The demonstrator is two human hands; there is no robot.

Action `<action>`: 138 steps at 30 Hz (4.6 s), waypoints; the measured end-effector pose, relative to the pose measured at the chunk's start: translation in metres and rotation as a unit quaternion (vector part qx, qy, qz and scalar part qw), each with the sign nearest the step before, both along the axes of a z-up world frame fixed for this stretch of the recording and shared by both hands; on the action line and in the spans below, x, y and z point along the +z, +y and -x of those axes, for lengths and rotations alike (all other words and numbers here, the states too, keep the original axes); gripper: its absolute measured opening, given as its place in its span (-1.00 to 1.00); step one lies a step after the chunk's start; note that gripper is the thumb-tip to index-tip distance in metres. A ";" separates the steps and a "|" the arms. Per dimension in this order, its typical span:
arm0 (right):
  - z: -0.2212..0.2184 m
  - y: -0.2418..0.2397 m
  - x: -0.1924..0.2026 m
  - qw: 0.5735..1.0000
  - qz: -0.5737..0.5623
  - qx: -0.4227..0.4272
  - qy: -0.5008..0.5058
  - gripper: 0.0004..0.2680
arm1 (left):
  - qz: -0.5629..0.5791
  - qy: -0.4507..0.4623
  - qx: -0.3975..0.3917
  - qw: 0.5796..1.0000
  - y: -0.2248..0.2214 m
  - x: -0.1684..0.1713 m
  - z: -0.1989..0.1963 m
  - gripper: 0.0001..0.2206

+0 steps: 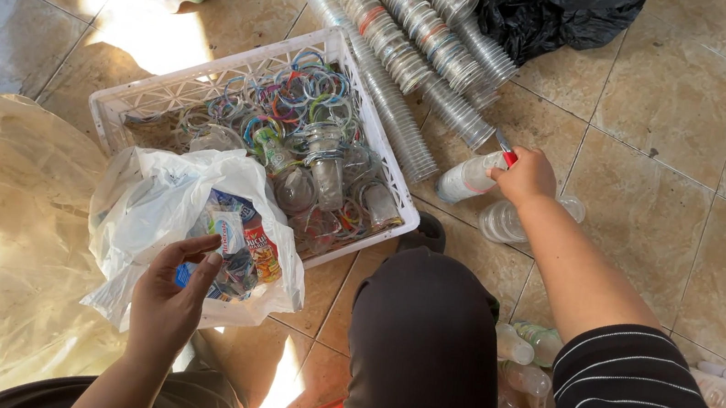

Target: The person sits on the floor and uses red scissors to cut the bottoms off clear plastic cups. They retrieve cups from a large white bag and a white crate, cut them, and place the modified pieces into the crate.

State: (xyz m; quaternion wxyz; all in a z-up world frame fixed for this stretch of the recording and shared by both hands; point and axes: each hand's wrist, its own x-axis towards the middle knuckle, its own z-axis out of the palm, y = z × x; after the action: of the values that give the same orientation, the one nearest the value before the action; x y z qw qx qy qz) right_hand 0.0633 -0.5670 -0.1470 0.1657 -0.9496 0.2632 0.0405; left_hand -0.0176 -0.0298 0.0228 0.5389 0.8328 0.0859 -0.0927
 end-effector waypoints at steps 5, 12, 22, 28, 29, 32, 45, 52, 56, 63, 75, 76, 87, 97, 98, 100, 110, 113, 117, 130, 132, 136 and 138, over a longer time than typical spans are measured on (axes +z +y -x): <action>-0.001 0.000 -0.005 1.000 -0.006 0.013 -0.017 -0.76 | -0.012 0.009 -0.001 1.000 0.000 0.000 -0.001 -0.74; -0.004 0.000 -0.005 1.000 -0.013 0.017 -0.022 -0.73 | -0.045 -0.011 -0.029 0.998 0.001 -0.003 -0.001 -0.73; -0.003 -0.054 -0.020 0.999 0.027 0.007 -0.015 -0.67 | -0.059 -0.013 -0.035 0.998 0.003 -0.001 -0.002 -0.75; -0.010 -0.123 -0.049 0.999 0.036 -0.018 -0.007 -0.73 | -0.067 -0.017 -0.042 0.997 0.003 -0.003 -0.003 -0.77; -0.012 -0.136 -0.058 0.999 0.043 -0.017 -0.007 -0.77 | -0.071 -0.021 -0.042 0.996 0.003 -0.004 -0.002 -0.76; -0.018 -0.138 -0.051 0.997 0.013 -0.073 0.003 -0.77 | -0.077 -0.010 -0.040 0.996 0.001 -0.001 -0.004 -0.76; -0.024 -0.169 -0.073 0.995 0.030 -0.092 -0.004 -0.72 | -0.074 -0.009 -0.062 0.995 -0.002 0.004 -0.007 -0.77; -0.023 -0.082 -0.003 0.996 -0.072 -0.051 -0.015 -0.62 | -0.082 -0.012 -0.065 0.994 -0.001 -0.001 -0.005 -0.78; -0.016 -0.057 -0.009 0.998 -0.059 0.030 -0.008 -0.53 | -0.083 -0.024 -0.063 0.994 -0.001 -0.004 -0.003 -0.78; 0.004 -0.004 0.006 0.998 -0.056 0.029 -0.025 -0.60 | -0.097 -0.016 -0.069 0.993 -0.002 -0.007 0.000 -0.77; 0.012 0.024 -0.008 0.998 -0.035 0.043 -0.019 -0.56 | -0.067 -0.054 -0.051 0.995 -0.002 -0.025 0.004 -0.77; 0.012 0.026 -0.009 0.998 -0.028 0.045 -0.014 -0.55 | -0.093 -0.058 -0.074 0.991 -0.001 -0.026 0.004 -0.77; 0.016 0.025 -0.029 0.997 0.004 0.076 0.018 -0.50 | -0.081 -0.078 -0.076 0.991 -0.007 -0.021 0.007 -0.76; 0.024 0.052 0.020 0.993 -0.098 0.050 0.028 -0.29 | -0.121 -0.132 -0.091 0.980 0.008 -0.048 0.006 -0.81; 0.032 0.047 0.020 0.992 -0.105 0.061 0.016 -0.23 | -0.131 -0.146 -0.098 0.976 0.011 -0.061 0.008 -0.80; 0.035 0.040 0.015 0.993 -0.097 0.056 -0.038 -0.25 | -0.089 -0.161 -0.112 0.977 0.010 -0.052 0.007 -0.81; 0.099 0.024 0.081 0.968 -0.124 0.082 -0.205 -0.93 | -0.142 -0.146 -0.158 0.966 0.006 -0.024 0.012 -0.78; 0.122 0.017 0.088 0.964 -0.166 0.072 -0.197 -0.90 | -0.152 -0.168 -0.154 0.962 0.009 -0.030 0.015 -0.80; 0.148 0.001 0.075 0.978 -0.058 0.072 -0.188 -0.82 | -0.162 -0.143 -0.144 0.966 0.008 -0.029 0.016 -0.80; 0.126 0.000 0.092 0.979 -0.167 0.053 -0.104 -0.91 | -0.183 -0.153 -0.105 0.965 0.008 -0.058 0.013 -0.79; 0.101 0.017 0.118 0.982 -0.146 0.067 -0.102 -0.88 | -0.185 -0.172 -0.098 0.963 0.005 -0.060 0.011 -0.79; 0.037 0.063 0.162 0.975 -0.157 0.122 -0.100 -0.79 | -0.214 -0.165 -0.113 0.956 0.000 -0.058 0.011 -0.80; 0.005 0.088 0.174 0.967 -0.148 0.179 -0.100 -0.64 | -0.225 -0.157 -0.119 0.954 -0.004 -0.058 0.014 -0.80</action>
State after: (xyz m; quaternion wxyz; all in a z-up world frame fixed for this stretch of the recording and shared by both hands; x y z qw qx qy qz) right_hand 0.0579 -0.4786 0.0266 0.3205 -0.9452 0.0619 0.0126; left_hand -0.0319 -0.0334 -0.0357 0.3290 0.9409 -0.0807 -0.0019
